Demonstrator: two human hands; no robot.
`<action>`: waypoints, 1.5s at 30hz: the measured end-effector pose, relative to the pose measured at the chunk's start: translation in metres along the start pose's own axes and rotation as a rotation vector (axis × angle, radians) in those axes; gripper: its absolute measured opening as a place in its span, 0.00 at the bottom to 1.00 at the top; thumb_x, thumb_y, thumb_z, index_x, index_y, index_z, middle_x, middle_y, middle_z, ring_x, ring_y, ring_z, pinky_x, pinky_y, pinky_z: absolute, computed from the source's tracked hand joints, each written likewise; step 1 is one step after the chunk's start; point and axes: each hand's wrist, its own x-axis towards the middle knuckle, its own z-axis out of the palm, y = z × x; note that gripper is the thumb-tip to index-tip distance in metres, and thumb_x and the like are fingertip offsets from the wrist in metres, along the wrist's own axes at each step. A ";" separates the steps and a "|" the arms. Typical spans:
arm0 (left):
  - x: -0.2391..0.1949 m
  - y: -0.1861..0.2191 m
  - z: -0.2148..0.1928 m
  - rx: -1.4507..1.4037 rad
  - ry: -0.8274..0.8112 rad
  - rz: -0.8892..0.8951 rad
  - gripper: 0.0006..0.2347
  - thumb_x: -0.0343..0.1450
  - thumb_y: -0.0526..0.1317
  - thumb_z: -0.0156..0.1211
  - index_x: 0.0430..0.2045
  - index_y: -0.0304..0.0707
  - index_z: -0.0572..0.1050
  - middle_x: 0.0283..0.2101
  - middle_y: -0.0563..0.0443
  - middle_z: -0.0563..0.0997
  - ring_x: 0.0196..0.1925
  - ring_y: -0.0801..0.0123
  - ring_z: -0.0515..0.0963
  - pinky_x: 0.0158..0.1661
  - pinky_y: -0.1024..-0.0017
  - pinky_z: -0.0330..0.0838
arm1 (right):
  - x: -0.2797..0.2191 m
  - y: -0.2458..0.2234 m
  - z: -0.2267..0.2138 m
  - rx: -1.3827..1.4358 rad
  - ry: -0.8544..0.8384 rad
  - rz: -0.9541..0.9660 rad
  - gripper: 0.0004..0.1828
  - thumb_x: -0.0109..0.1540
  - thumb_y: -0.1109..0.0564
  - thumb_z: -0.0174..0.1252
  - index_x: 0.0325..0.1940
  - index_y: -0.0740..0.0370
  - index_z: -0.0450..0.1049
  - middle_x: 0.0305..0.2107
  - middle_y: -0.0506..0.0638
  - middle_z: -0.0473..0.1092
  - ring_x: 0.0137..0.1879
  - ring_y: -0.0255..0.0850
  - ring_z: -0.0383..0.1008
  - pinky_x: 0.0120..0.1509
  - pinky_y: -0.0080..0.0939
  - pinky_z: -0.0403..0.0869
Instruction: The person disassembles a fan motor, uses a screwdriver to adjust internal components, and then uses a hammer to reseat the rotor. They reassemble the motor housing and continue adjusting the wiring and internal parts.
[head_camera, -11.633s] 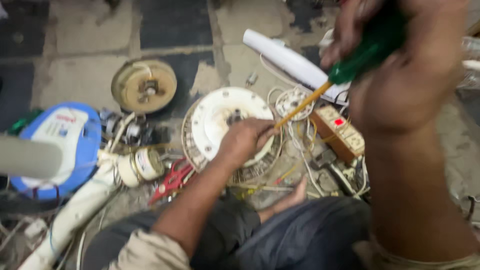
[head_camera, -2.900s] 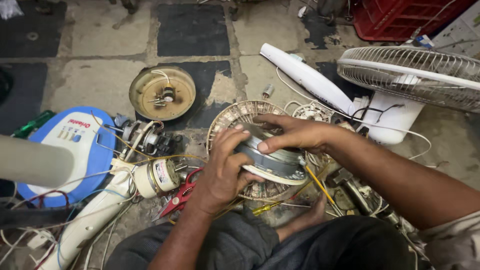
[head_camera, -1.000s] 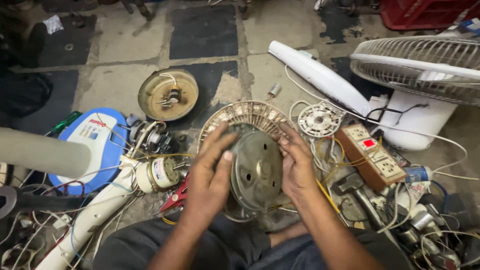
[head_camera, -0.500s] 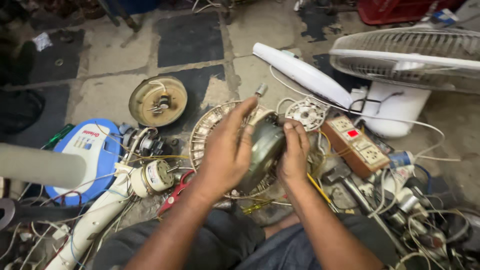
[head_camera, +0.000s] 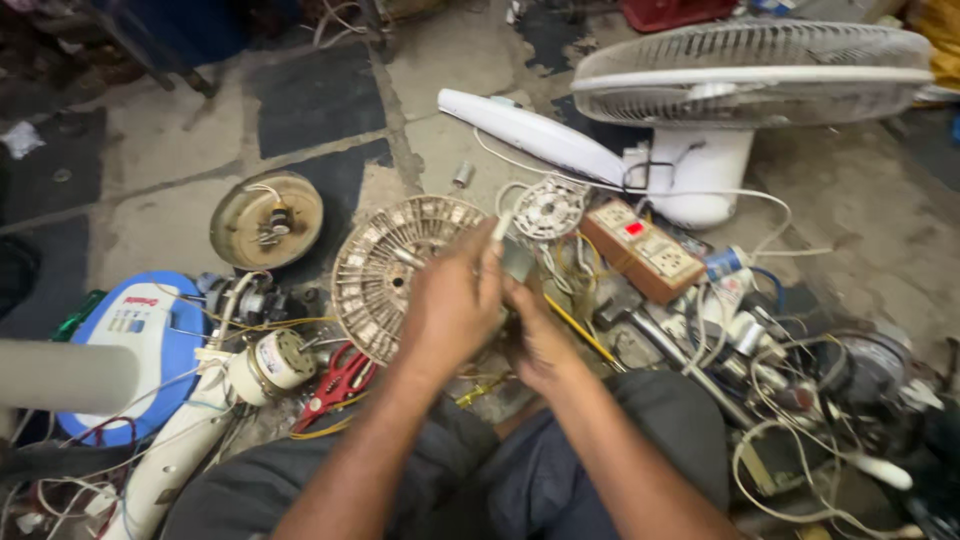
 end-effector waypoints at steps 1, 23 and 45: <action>0.000 0.001 0.001 0.003 -0.004 -0.018 0.16 0.76 0.41 0.50 0.55 0.32 0.76 0.53 0.31 0.80 0.54 0.40 0.80 0.53 0.55 0.74 | 0.000 0.001 -0.003 0.004 0.021 -0.030 0.49 0.50 0.25 0.66 0.69 0.47 0.66 0.68 0.51 0.59 0.72 0.53 0.59 0.67 0.67 0.67; -0.008 -0.002 0.005 0.031 0.034 0.074 0.15 0.77 0.40 0.51 0.54 0.32 0.76 0.53 0.32 0.80 0.55 0.40 0.80 0.54 0.56 0.74 | -0.010 -0.007 0.007 0.050 -0.065 -0.029 0.61 0.47 0.22 0.67 0.76 0.49 0.56 0.74 0.53 0.49 0.77 0.55 0.53 0.68 0.76 0.65; -0.010 -0.007 -0.001 -0.009 0.043 0.128 0.14 0.76 0.39 0.51 0.53 0.34 0.77 0.52 0.34 0.82 0.53 0.42 0.82 0.52 0.56 0.75 | -0.015 -0.022 0.023 0.021 0.009 0.062 0.73 0.41 0.21 0.67 0.79 0.47 0.40 0.76 0.56 0.39 0.78 0.60 0.48 0.66 0.79 0.64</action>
